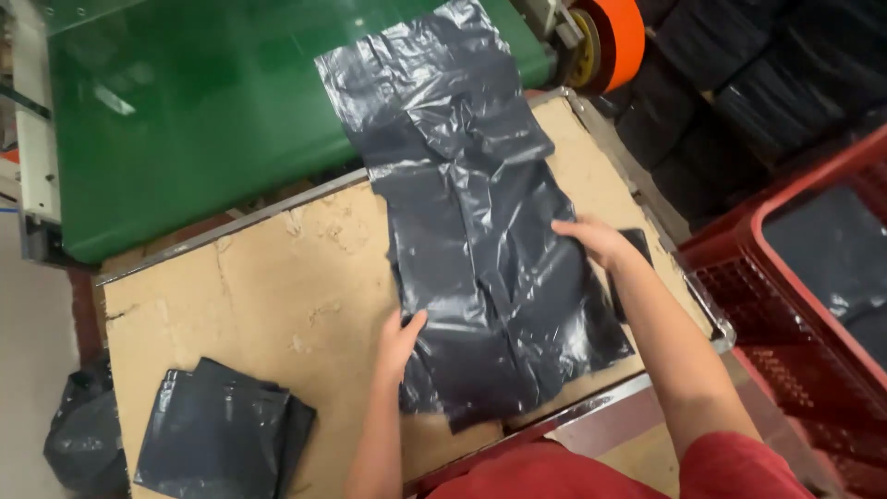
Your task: A worker takes plastic bags from a machine output, folds them into uniform rectangles, and stacks them in a collection crate.
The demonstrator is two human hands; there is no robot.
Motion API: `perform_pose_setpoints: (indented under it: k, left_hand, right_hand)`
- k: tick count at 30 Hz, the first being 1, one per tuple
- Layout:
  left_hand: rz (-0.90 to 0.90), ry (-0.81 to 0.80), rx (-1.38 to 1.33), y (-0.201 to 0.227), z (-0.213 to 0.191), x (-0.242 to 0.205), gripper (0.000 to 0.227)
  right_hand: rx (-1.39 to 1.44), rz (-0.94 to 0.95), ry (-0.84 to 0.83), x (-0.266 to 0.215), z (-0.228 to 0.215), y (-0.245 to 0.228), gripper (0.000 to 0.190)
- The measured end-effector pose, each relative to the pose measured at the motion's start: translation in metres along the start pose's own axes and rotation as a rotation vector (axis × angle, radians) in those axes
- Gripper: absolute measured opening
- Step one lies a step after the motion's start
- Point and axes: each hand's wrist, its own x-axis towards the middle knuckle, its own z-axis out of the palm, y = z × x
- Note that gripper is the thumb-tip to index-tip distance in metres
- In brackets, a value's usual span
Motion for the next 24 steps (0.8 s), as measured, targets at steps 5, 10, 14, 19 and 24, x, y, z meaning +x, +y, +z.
perform_pose_setpoints:
  k: [5,10,14,19,24]
  left_hand:
    - [-0.131,-0.021,-0.43,-0.109,-0.007,0.011,0.065]
    - [-0.193,-0.188,-0.215,-0.137,-0.018,-0.027,0.058]
    - [-0.281,-0.133,-0.484,-0.095,-0.032,-0.087,0.075]
    - [-0.504,-0.358,-0.686,-0.142,-0.038,-0.078,0.07]
    - [-0.285,-0.04,-0.46,-0.148,-0.026,-0.093,0.03]
  right_hand:
    - [-0.153,-0.109,-0.186,0.027,-0.061,0.068,0.054]
    - [-0.321,-0.078,-0.4,-0.052,-0.049,0.027,0.039]
    - [-0.321,0.085,-0.14,-0.075,-0.066,0.066,0.047]
    - [-0.549,0.014,-0.078,-0.103,-0.064,0.107,0.053]
    - [-0.153,0.206,-0.209,-0.092,-0.084,0.18,0.057]
